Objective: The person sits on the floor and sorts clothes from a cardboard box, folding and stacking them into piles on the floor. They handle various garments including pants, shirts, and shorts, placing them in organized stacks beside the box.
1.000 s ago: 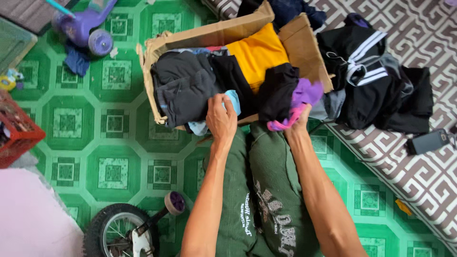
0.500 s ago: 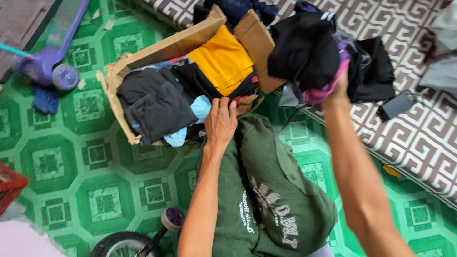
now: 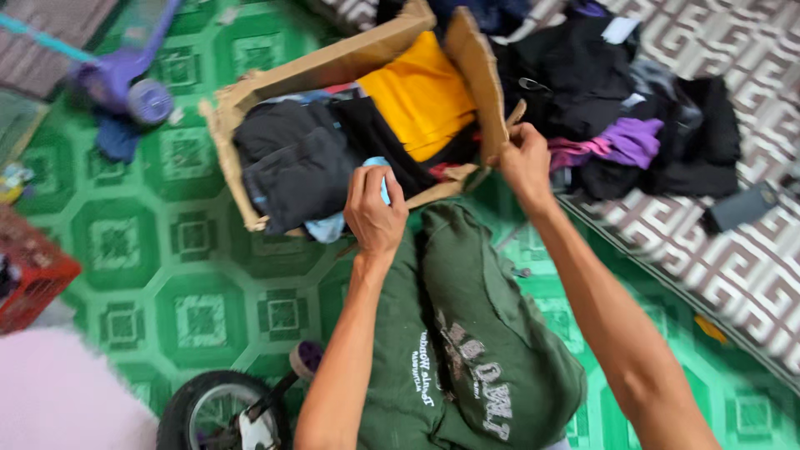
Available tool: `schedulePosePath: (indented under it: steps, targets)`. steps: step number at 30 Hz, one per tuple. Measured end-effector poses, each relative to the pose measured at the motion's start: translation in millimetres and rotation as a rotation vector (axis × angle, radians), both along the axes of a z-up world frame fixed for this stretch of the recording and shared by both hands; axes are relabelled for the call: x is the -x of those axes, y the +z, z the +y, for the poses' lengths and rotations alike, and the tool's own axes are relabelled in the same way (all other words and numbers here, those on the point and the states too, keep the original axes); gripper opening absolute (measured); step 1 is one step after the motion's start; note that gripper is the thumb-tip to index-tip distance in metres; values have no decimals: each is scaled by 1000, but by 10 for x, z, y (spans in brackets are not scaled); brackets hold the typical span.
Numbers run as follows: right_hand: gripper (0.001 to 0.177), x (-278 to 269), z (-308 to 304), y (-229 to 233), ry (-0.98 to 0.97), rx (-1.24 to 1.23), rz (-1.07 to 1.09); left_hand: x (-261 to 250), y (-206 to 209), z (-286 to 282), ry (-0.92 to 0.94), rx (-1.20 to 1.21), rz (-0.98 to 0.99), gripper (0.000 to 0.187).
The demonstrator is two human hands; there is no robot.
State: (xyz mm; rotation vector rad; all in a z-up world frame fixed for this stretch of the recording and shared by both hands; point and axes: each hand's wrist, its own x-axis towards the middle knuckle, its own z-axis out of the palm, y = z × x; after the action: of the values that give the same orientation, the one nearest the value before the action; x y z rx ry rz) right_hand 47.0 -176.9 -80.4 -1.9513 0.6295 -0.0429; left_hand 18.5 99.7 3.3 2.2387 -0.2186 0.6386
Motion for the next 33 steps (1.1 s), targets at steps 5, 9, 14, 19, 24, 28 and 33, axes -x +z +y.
schedulePosePath:
  steps: [5, 9, 14, 19, 24, 28, 33]
  targets:
    - [45, 140, 710, 272, 8, 284, -236, 125, 104, 442, 314, -202, -7, 22]
    - [70, 226, 938, 371, 115, 126, -334, 162, -48, 906, 199, -265, 172, 61]
    - [73, 359, 1075, 550, 254, 182, -108, -47, -280, 965, 254, -285, 133, 26]
    - [49, 529, 1185, 830, 434, 329, -305, -283, -145, 905, 238, -88, 73, 19]
    - [71, 401, 1272, 933, 294, -609, -134, -331, 359, 564, -12, 428, 170, 17]
    - [69, 171, 1078, 911, 179, -1477, 32, -191, 775, -104, -442, 685, 135, 30]
    - [53, 236, 274, 941, -55, -1068, -385, 4, 725, -504, -797, 915, 519, 33]
